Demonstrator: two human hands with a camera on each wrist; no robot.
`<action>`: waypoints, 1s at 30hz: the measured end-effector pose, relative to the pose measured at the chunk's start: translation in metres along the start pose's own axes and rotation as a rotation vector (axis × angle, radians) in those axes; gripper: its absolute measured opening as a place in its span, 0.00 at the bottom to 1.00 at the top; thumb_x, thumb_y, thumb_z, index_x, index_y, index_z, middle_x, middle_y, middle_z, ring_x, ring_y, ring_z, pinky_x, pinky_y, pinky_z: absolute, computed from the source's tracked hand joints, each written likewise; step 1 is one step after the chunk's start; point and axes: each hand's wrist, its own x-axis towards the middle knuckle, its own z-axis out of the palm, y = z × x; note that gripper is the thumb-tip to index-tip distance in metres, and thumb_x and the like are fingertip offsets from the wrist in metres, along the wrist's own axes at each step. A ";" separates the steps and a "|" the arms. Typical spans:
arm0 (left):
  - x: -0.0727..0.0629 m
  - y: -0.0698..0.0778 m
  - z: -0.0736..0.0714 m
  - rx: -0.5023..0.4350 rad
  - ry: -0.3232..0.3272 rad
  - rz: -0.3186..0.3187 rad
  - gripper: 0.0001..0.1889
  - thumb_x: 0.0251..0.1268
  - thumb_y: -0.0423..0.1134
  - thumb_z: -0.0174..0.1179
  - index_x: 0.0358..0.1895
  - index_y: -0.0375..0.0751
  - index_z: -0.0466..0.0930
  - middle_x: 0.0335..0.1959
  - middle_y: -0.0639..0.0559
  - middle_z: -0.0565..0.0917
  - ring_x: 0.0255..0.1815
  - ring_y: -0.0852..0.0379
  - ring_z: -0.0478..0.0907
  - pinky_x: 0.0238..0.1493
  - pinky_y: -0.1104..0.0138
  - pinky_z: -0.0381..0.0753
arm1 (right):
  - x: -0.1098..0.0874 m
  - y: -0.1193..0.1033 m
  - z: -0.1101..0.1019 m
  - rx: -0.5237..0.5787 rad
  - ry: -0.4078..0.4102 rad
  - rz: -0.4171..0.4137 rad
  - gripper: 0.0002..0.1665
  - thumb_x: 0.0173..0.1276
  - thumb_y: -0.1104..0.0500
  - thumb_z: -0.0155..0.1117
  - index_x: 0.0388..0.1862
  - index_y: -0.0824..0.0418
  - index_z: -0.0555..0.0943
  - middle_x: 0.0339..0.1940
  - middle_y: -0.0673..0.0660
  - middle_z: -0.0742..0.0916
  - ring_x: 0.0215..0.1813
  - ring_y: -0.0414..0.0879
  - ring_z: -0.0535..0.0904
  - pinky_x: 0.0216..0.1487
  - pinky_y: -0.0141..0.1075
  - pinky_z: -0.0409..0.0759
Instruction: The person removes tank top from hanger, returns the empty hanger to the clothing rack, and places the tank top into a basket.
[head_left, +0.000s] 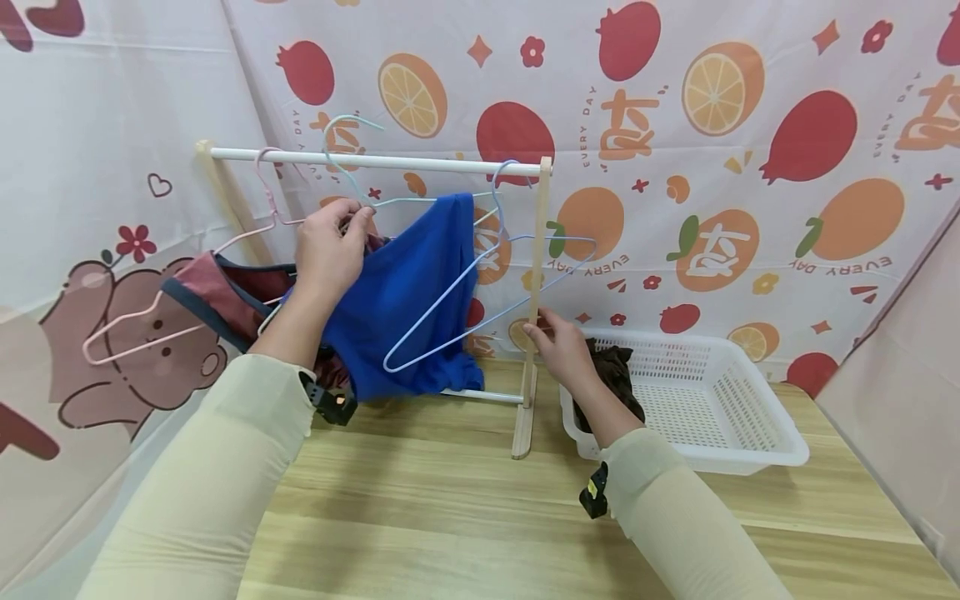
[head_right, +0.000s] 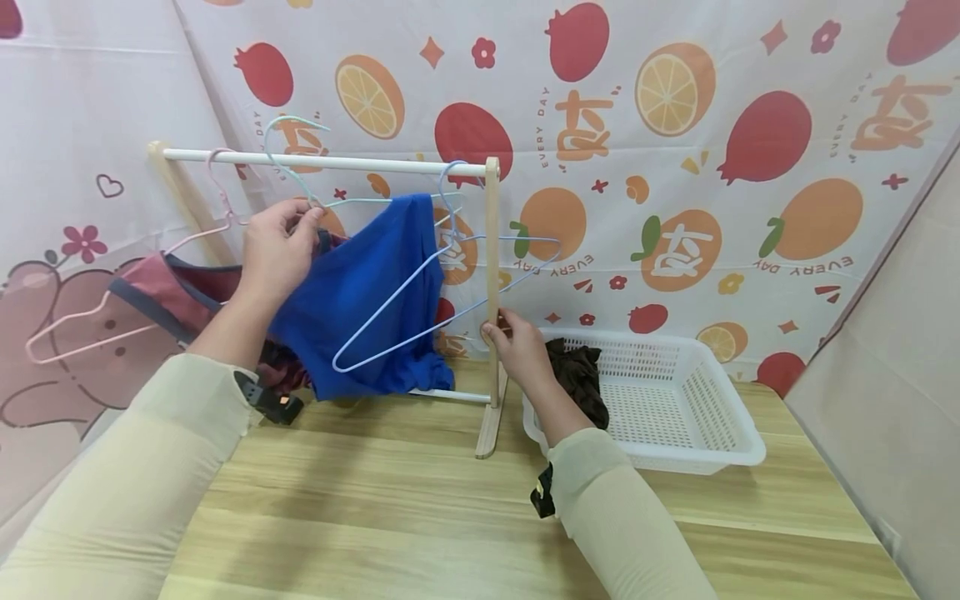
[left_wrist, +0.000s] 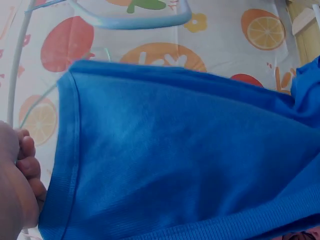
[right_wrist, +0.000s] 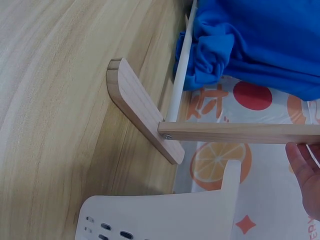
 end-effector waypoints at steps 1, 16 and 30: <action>-0.001 0.001 0.000 -0.015 -0.005 0.012 0.20 0.76 0.52 0.49 0.47 0.39 0.83 0.35 0.42 0.83 0.36 0.54 0.75 0.38 0.65 0.68 | 0.000 0.000 0.000 0.004 -0.001 0.002 0.26 0.75 0.47 0.57 0.67 0.57 0.74 0.53 0.59 0.85 0.55 0.54 0.82 0.48 0.47 0.83; -0.035 -0.033 0.017 0.006 -0.190 0.091 0.15 0.76 0.46 0.53 0.45 0.39 0.84 0.29 0.43 0.83 0.30 0.52 0.77 0.35 0.62 0.71 | -0.001 -0.001 -0.001 0.003 0.004 0.001 0.25 0.75 0.48 0.58 0.66 0.57 0.75 0.52 0.59 0.85 0.54 0.53 0.83 0.49 0.47 0.83; -0.072 -0.062 0.037 0.066 -0.427 -0.020 0.13 0.76 0.47 0.52 0.39 0.45 0.84 0.31 0.47 0.85 0.35 0.50 0.82 0.38 0.58 0.76 | -0.003 -0.001 -0.003 0.014 -0.001 0.030 0.27 0.73 0.47 0.60 0.66 0.56 0.74 0.52 0.58 0.85 0.55 0.53 0.82 0.53 0.48 0.81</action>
